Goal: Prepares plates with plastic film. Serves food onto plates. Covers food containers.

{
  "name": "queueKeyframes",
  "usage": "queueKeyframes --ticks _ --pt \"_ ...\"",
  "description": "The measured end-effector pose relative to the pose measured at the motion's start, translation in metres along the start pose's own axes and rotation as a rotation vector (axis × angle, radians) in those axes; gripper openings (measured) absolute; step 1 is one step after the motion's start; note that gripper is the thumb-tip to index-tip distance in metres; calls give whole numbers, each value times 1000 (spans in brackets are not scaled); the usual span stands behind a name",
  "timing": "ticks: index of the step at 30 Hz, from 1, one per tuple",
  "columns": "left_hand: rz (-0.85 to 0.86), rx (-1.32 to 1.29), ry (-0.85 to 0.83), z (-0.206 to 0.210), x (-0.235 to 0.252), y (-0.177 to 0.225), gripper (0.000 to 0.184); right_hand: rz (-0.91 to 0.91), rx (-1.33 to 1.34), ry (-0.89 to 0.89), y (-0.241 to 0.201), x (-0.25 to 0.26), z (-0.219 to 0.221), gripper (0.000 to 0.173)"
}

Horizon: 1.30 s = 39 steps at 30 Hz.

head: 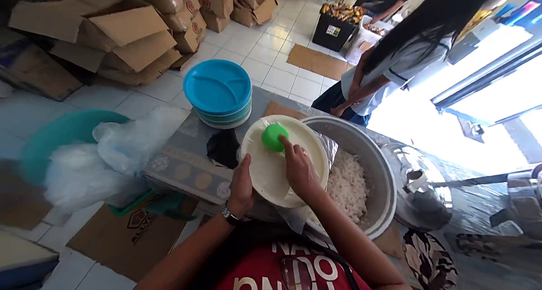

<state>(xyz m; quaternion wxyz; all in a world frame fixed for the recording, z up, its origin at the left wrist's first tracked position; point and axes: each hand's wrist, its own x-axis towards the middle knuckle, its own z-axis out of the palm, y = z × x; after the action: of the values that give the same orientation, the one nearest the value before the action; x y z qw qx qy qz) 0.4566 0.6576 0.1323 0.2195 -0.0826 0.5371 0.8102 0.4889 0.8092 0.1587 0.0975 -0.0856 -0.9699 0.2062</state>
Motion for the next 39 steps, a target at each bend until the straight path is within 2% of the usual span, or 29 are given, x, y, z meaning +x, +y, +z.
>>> queueKeyframes --ticks 3,7,9,13,16,18,21,24,28,33,39 --pt "-23 -2 -8 0 3 -9 49 12 -30 3 4 0 -5 59" --pt "-36 -35 -37 4 3 -7 48 16 39 153 9 -3 -8 61" --pt "-67 -46 -36 6 2 -3 48 44 82 168 7 -6 -11 62" --pt "-84 -25 -2 4 6 -6 49 187 385 152 12 -11 -35 58" --pt "-74 16 35 -5 11 -6 49 308 724 359 45 -21 -53 58" --pt "-57 24 68 -14 16 -6 49 437 808 469 71 -29 -66 53" --pt "-24 -9 93 -25 20 -7 48 633 700 522 114 -48 -67 51" --pt "-38 -64 93 -31 21 -2 39 744 572 484 141 -76 -56 52" --pt "-22 -37 -15 -40 20 -1 23 814 514 416 154 -100 -33 55" --pt "-45 7 -71 -32 13 0 34 854 408 316 152 -97 -27 54" --pt "-60 -45 -106 -27 8 5 33 840 367 245 144 -89 -26 54"
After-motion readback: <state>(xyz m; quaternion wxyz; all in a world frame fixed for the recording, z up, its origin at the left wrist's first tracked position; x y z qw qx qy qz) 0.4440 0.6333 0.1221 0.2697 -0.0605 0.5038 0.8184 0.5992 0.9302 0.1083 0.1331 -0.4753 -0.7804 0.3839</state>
